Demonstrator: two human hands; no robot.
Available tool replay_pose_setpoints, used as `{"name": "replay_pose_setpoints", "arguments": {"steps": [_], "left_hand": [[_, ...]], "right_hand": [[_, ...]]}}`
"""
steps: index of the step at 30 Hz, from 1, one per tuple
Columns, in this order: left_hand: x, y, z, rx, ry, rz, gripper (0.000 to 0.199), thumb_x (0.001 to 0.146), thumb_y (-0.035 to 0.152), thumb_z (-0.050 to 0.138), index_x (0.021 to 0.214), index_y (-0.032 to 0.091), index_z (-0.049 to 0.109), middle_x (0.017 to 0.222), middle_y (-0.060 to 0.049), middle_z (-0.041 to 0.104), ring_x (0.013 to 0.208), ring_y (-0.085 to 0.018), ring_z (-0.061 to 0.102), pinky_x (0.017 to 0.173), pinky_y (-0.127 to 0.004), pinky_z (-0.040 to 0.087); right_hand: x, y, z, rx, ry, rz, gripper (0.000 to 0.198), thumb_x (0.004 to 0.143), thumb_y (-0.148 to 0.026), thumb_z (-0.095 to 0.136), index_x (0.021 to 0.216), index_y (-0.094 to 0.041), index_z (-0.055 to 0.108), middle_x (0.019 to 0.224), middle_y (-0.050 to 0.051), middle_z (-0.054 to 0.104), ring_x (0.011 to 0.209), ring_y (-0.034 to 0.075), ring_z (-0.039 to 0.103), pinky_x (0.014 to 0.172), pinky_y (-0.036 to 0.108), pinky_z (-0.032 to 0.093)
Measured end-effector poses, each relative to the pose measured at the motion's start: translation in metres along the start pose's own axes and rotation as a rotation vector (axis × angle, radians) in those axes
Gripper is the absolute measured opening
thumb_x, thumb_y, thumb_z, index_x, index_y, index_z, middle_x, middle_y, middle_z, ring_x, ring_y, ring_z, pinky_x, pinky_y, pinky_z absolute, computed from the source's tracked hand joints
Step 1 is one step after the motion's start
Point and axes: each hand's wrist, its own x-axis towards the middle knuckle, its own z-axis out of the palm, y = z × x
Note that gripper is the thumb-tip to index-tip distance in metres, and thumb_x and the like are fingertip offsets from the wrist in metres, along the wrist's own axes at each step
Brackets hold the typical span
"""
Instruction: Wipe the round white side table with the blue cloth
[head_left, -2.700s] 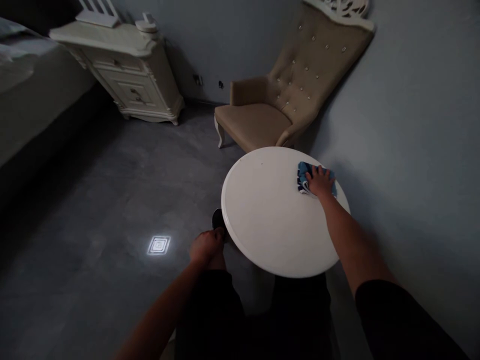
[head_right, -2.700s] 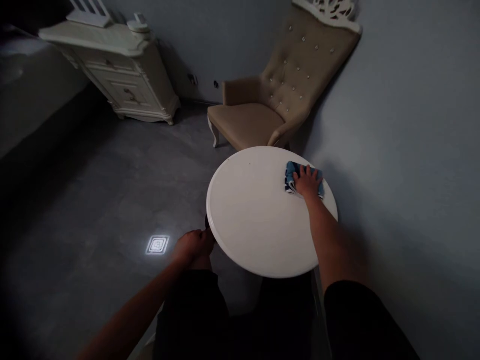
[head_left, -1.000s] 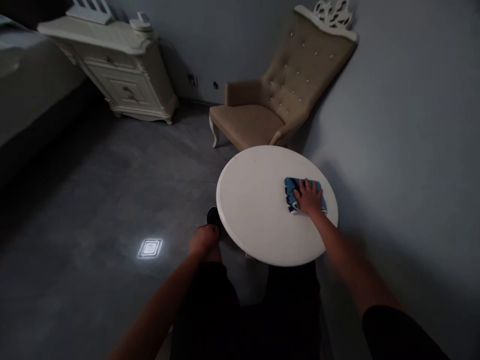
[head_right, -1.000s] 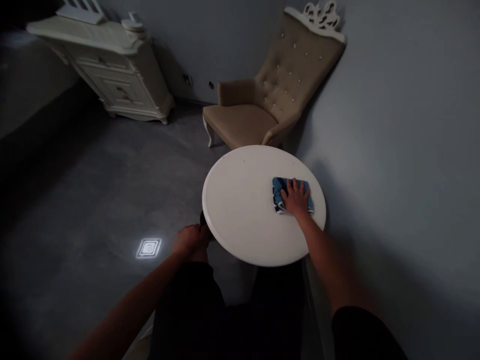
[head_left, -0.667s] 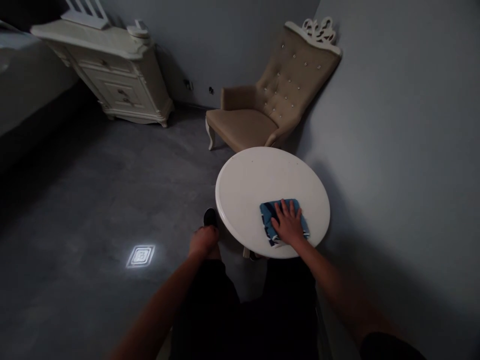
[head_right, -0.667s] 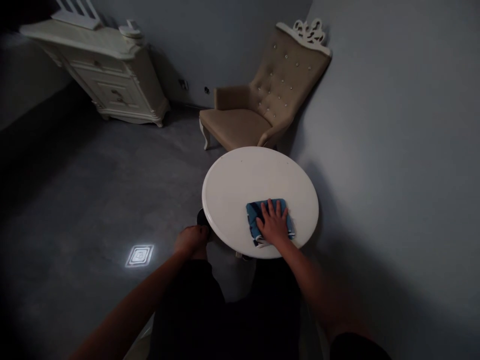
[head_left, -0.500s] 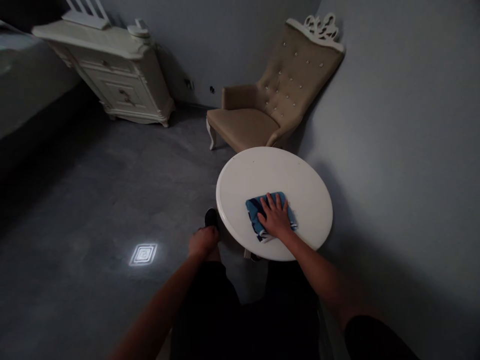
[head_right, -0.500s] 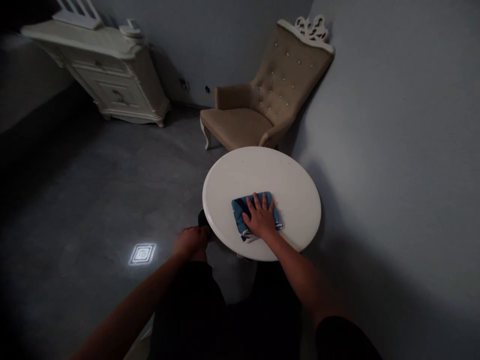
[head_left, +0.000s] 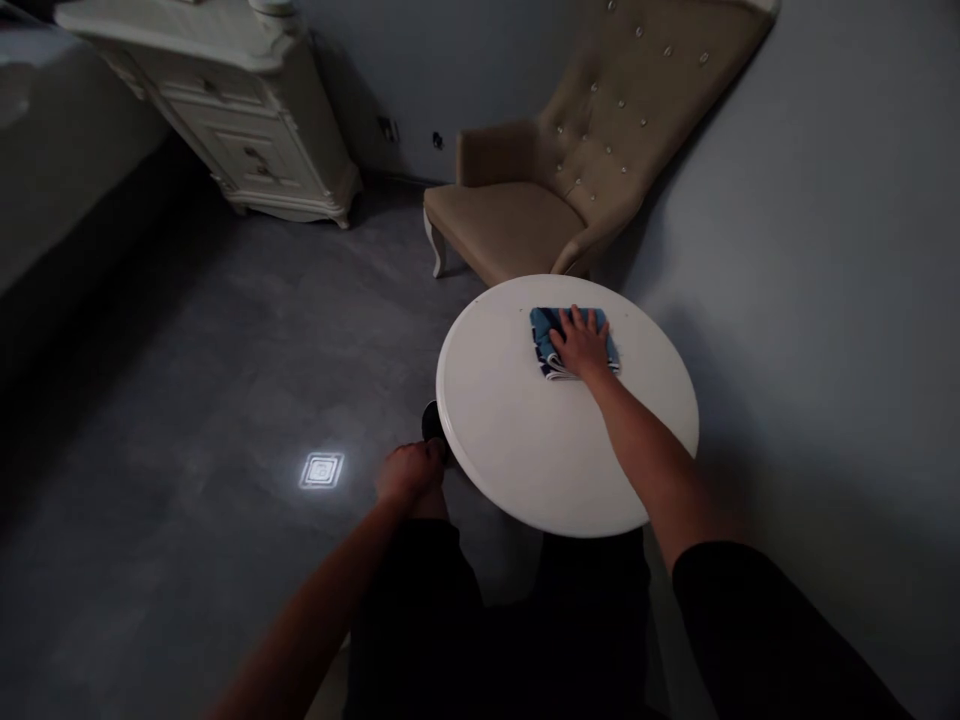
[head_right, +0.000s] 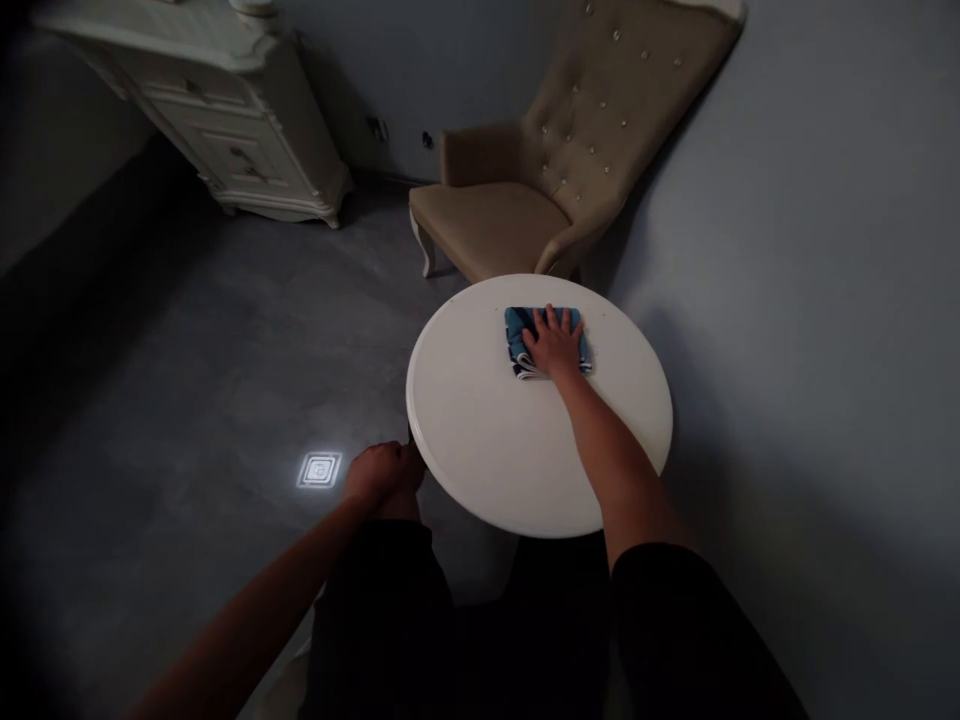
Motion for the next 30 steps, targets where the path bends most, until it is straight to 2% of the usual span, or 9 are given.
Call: {"name": "replay_pose_setpoints", "arguments": {"steps": [4,9,13,17,20,24,27,30], "left_hand": [[0.002,0.001,0.003,-0.025,0.02,0.014,0.065,0.12,0.053,0.037,0.122,0.02,0.094,0.131,-0.023,0.089,0.124,-0.041,0.084,0.103,-0.045,0.062],[0.008,-0.002,0.018,-0.057,0.027,0.031,0.067,0.121,0.056,0.038,0.123,0.016,0.092,0.134,-0.027,0.088,0.118,-0.039,0.084,0.1,-0.045,0.062],[0.01,-0.006,0.03,-0.057,0.043,0.066,0.063,0.122,0.05,0.04,0.122,0.013,0.091,0.133,-0.029,0.087,0.119,-0.038,0.084,0.099,-0.044,0.06],[0.01,-0.009,0.035,-0.037,0.068,0.085,0.057,0.12,0.047,0.044,0.12,0.015,0.091,0.134,-0.028,0.087,0.123,-0.038,0.085,0.103,-0.042,0.061],[0.01,-0.008,0.035,-0.021,0.063,0.068,0.057,0.118,0.048,0.044,0.122,0.014,0.09,0.135,-0.028,0.087,0.127,-0.039,0.084,0.104,-0.043,0.062],[0.005,-0.005,0.028,-0.012,0.074,0.044,0.057,0.119,0.044,0.04,0.124,0.017,0.09,0.139,-0.026,0.087,0.128,-0.038,0.085,0.103,-0.043,0.063],[-0.004,0.002,0.02,-0.033,0.096,0.034,0.054,0.118,0.044,0.042,0.123,0.018,0.089,0.138,-0.025,0.087,0.128,-0.037,0.085,0.101,-0.042,0.064],[-0.015,0.013,0.014,-0.063,0.123,0.024,0.051,0.118,0.043,0.044,0.12,0.018,0.089,0.137,-0.024,0.088,0.127,-0.035,0.085,0.1,-0.038,0.062]], "right_hand": [[-0.021,0.038,-0.002,-0.032,-0.011,0.067,0.079,0.125,-0.058,0.029,0.193,-0.019,0.036,0.202,0.015,0.023,0.184,0.052,0.019,0.144,0.086,0.018],[-0.088,0.061,0.002,-0.101,-0.042,0.107,0.079,0.126,-0.057,0.027,0.194,-0.019,0.033,0.202,0.015,0.02,0.185,0.051,0.017,0.145,0.084,0.02],[-0.149,0.046,0.01,-0.121,-0.048,0.085,0.078,0.125,-0.055,0.031,0.193,-0.019,0.036,0.202,0.015,0.02,0.185,0.052,0.017,0.144,0.085,0.021],[-0.185,0.004,0.019,-0.098,-0.045,0.009,0.078,0.124,-0.056,0.036,0.193,-0.02,0.039,0.202,0.015,0.02,0.185,0.053,0.016,0.144,0.087,0.018],[-0.186,-0.033,0.02,-0.035,-0.039,-0.065,0.078,0.123,-0.059,0.04,0.192,-0.024,0.041,0.202,0.013,0.021,0.186,0.053,0.015,0.144,0.087,0.015],[-0.164,-0.067,0.012,0.065,-0.003,-0.112,0.077,0.122,-0.062,0.043,0.191,-0.028,0.044,0.201,0.011,0.024,0.185,0.052,0.017,0.145,0.086,0.012],[-0.15,-0.078,0.005,0.116,0.01,-0.097,0.077,0.122,-0.062,0.043,0.191,-0.026,0.043,0.201,0.011,0.024,0.186,0.052,0.016,0.146,0.085,0.011],[-0.15,-0.078,0.002,0.149,0.001,-0.091,0.078,0.122,-0.061,0.042,0.191,-0.023,0.043,0.201,0.012,0.024,0.186,0.052,0.015,0.146,0.084,0.009]]}}
